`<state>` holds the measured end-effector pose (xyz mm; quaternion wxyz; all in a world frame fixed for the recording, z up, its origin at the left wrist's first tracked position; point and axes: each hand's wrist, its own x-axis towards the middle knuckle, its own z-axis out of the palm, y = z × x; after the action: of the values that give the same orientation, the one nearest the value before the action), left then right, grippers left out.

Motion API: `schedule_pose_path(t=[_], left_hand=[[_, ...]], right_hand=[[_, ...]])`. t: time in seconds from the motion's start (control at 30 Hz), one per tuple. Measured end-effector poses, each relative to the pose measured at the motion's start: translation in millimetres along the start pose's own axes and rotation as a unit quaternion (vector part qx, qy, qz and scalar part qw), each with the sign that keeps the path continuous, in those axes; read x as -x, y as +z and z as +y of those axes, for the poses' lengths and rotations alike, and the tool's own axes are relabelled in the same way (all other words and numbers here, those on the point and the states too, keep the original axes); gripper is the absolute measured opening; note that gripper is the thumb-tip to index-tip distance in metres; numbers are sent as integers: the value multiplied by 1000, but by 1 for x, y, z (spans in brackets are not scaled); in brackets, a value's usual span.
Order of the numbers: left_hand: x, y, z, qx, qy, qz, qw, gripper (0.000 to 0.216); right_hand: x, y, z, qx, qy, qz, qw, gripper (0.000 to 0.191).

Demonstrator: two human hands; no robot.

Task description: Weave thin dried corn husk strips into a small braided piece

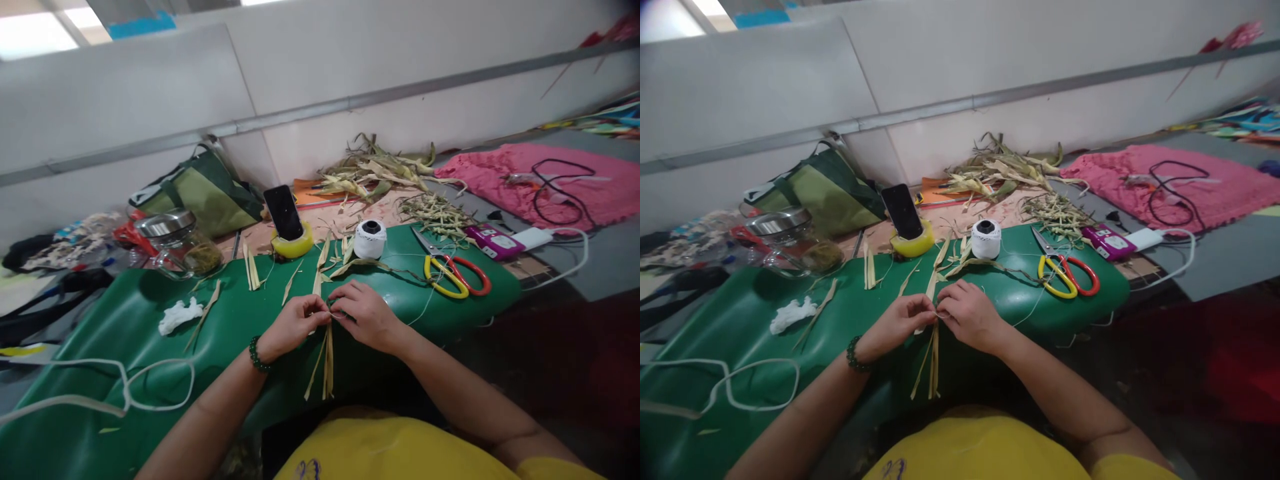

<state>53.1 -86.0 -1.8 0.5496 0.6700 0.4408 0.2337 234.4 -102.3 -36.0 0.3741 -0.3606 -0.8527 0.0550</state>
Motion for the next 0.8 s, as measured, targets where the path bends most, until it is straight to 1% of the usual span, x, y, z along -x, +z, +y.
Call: schedule_pose_path(t=[0.1,0.27,0.37,0.43,0.5,0.53,0.6,0.67,0.7,0.73,0.8], left_hand=[[0,1,1,5,1,5,1000,24],[0,2,-6,36,3,42,998,26],[-1,1,-10,42,11,56,997,25],[-1,2,-11,38,21,55,998,23],[1,2,-10,25,39,54,997,21],[2,3,-9,13,52,54,997,19],[4,5,-9,-34,88,61,994,13],[6,6,-10,-117,145,82,979,9],[7,7,-12,-165,183,97,964,9],[7,7,-13,-212,224,113,944,10],[8,8,-16,-297,303,143,894,12]], right_hand=[[0,2,1,12,-21,15,1000,15],[2,2,-2,40,-38,62,997,15],[2,1,-5,31,-51,75,995,15],[1,0,-7,15,-53,70,996,15],[2,0,-8,-24,-39,54,997,9],[2,-1,-8,-51,-21,42,998,7],[3,-1,-7,-99,25,17,995,9],[2,0,-7,-128,55,2,990,15],[2,1,-6,-137,61,1,989,17],[1,2,-5,-147,62,3,987,18],[1,4,-4,-167,63,4,984,18]])
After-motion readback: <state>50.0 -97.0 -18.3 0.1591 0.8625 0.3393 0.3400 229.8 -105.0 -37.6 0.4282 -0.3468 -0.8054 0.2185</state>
